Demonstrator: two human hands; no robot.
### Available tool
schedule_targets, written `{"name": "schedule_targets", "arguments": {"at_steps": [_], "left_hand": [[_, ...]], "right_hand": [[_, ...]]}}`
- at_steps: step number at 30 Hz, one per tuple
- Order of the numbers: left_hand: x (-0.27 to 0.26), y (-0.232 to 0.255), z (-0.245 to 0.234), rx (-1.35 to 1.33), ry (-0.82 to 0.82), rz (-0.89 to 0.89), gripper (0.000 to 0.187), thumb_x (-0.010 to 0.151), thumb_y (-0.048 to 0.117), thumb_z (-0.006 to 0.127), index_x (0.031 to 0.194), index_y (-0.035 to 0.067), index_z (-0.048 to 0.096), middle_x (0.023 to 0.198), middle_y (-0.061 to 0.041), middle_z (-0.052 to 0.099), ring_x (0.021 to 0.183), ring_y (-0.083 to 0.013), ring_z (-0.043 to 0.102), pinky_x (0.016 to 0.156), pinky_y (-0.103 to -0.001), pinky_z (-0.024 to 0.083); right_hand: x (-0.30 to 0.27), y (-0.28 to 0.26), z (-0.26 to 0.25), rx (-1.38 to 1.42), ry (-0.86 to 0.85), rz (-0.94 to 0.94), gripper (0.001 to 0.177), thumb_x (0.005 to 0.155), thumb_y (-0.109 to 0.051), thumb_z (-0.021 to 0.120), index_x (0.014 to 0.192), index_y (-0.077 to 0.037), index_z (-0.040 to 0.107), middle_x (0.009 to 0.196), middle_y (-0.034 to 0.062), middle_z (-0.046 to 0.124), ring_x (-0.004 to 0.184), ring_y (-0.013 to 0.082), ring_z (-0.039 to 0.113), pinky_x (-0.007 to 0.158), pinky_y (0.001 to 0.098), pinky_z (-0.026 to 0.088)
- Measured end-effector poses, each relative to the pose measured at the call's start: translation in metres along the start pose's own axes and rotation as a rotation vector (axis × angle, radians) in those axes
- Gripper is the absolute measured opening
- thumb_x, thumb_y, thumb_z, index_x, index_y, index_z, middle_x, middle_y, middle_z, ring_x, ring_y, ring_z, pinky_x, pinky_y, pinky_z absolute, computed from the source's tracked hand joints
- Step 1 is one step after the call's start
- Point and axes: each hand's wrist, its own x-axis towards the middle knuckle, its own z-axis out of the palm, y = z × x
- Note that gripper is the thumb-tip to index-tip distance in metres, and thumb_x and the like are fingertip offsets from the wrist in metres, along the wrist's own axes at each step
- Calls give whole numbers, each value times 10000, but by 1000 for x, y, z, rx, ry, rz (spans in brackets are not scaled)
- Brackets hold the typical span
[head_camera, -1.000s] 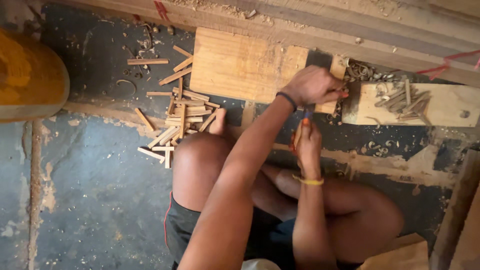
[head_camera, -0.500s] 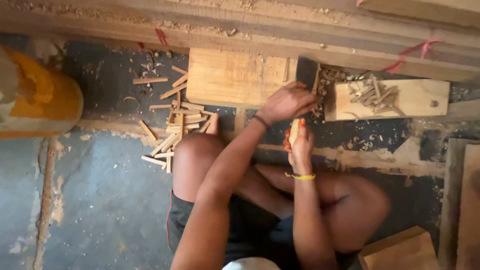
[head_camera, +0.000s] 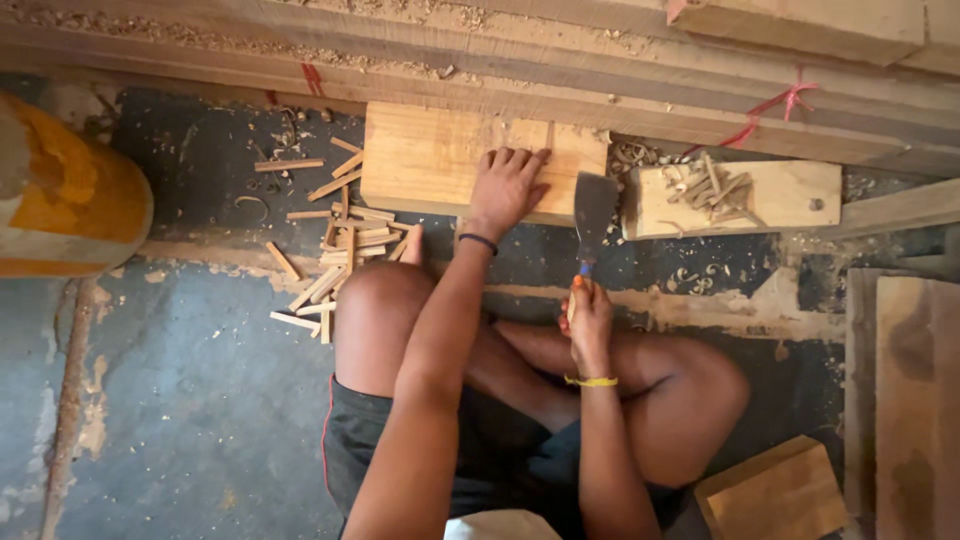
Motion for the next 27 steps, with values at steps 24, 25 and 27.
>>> {"name": "schedule_targets", "arguments": {"at_steps": [24,25,27], "left_hand": [[6,7,1,17,102,-97,288,854,363,739,1063,166,725,993,-50,671,1000,-280,595,933,-466,426],[6,7,1,21,105,-101,282,854,362,741,1054,164,725,991,-50,670,998,-280,596,933,-465,428],[7,7,1,24,103,-110,280,853,364,743,1047,163,726,991,-49,671,997,-281,599,928,-466,431]], "right_hand": [[9,6,2,-2,-41,-10,260,1000,-325,634,910,-113,515,642,7,544,403,85,471,331,234,309],[9,6,2,1,-39,-10,263,1002,-326,634,910,-112,514,641,8,544,404,85,468,332,234,308],[8,6,2,-1,-38,-10,263,1003,-327,635,914,-111,515,642,8,544,406,83,465,334,234,307]]}}
